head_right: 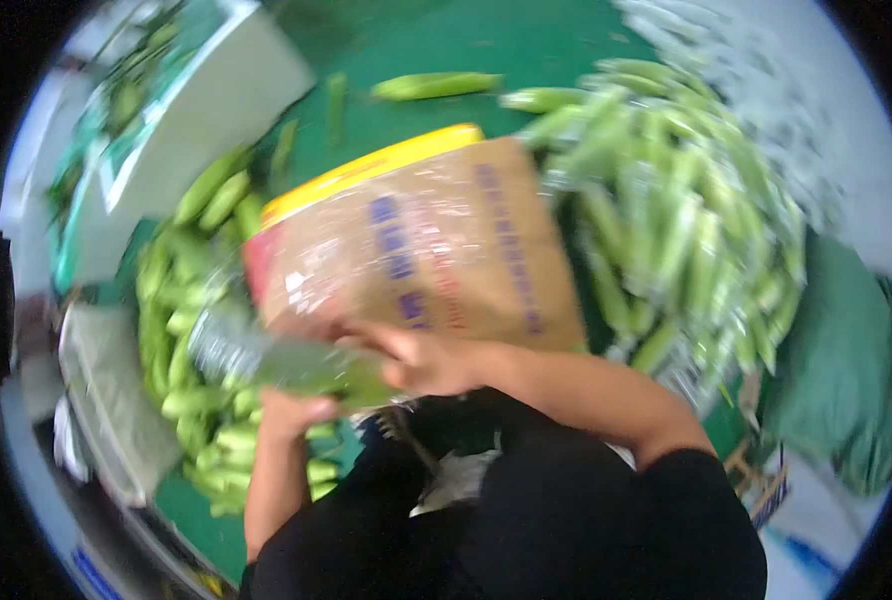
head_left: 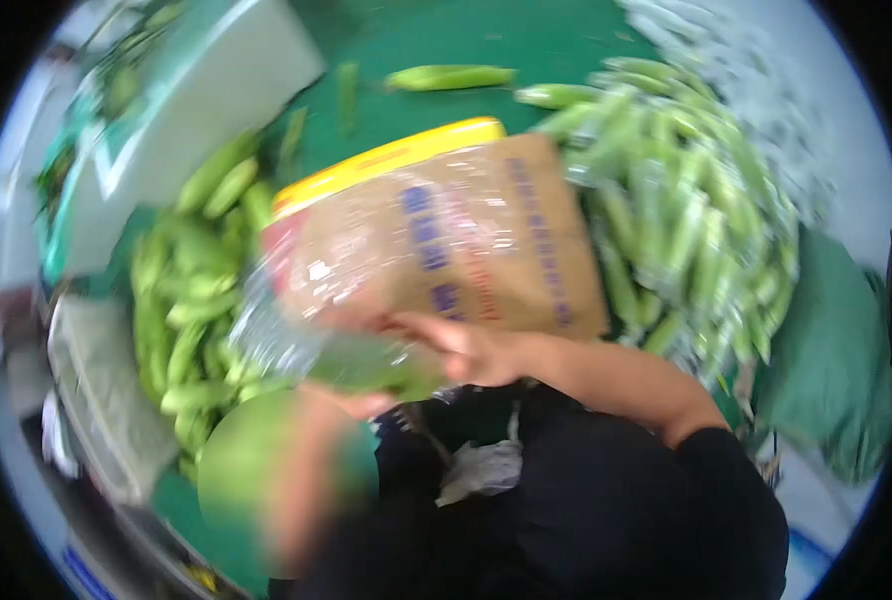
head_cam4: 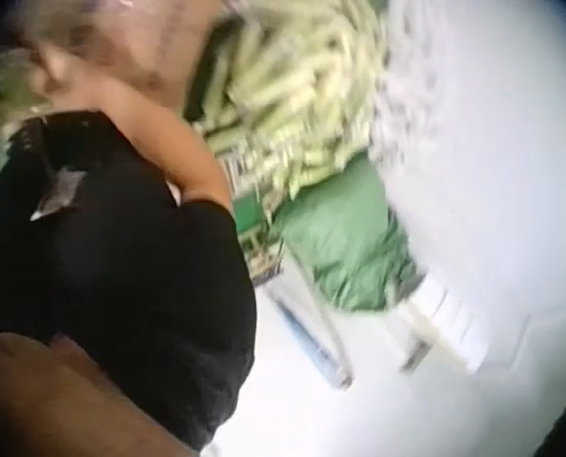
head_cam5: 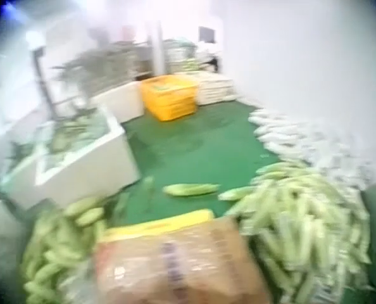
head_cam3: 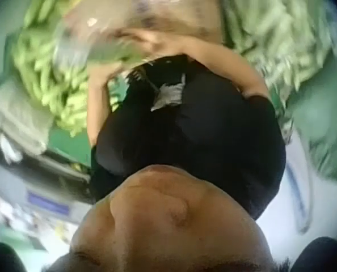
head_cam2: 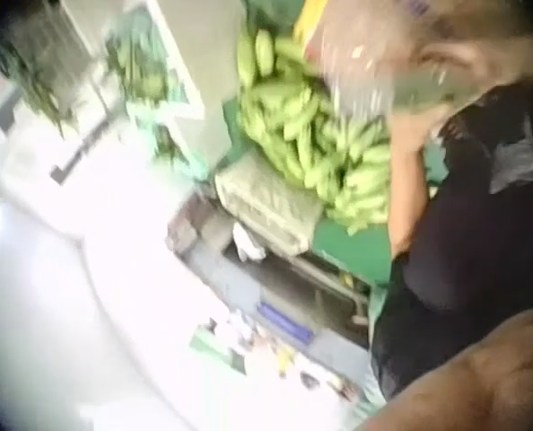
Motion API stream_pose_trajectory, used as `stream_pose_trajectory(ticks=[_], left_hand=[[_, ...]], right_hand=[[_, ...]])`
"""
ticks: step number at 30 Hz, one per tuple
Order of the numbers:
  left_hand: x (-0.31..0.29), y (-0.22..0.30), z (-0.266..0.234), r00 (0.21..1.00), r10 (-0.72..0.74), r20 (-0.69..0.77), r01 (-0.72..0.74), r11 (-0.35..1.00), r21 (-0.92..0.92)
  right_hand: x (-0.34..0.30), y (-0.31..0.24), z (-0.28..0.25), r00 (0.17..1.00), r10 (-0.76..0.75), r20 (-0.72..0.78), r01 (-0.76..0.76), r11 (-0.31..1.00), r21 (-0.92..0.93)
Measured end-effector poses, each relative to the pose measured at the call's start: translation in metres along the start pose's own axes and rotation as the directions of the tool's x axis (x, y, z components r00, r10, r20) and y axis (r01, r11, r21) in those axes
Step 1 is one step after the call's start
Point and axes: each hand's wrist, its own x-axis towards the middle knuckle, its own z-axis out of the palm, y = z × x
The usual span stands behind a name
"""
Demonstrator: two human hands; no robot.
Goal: The person takes ears of corn from a pile on the floor and wraps them individually in plastic wrap using a cardboard platform as a workspace.
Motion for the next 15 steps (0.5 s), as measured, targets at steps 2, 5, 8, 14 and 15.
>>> stream_pose_trajectory(ticks=[2, 5, 8, 14, 15], left_hand=[[0.026, 0.010, 0.008, 0.969, 0.194, -0.154, -0.179, 0.978, 0.105], [0.054, 0.034, 0.020, 0.640, 0.554, -0.533, -0.624, 0.779, 0.060], [0.054, 0.042, 0.010, 0.649, 0.690, -0.322, -0.746, 0.660, -0.091], [0.042, 0.050, 0.023, 0.504, -0.003, -0.864, -0.581, 0.739, -0.341], [0.048, 0.056, 0.022, 0.236, -0.201, -0.951, -0.617, 0.725, -0.307]], right_hand=[[-0.013, -0.023, 0.020, 0.935, 0.150, -0.320, -0.168, 0.985, -0.030], [-0.020, -0.033, 0.010, 0.887, 0.346, -0.305, -0.393, 0.913, -0.107], [-0.032, -0.030, 0.008, 0.877, 0.478, 0.055, -0.460, 0.798, 0.389], [0.000, -0.036, 0.021, 0.896, -0.425, -0.131, 0.004, 0.302, -0.953], [-0.002, -0.040, 0.016, 0.902, -0.413, -0.128, 0.004, 0.304, -0.953]])
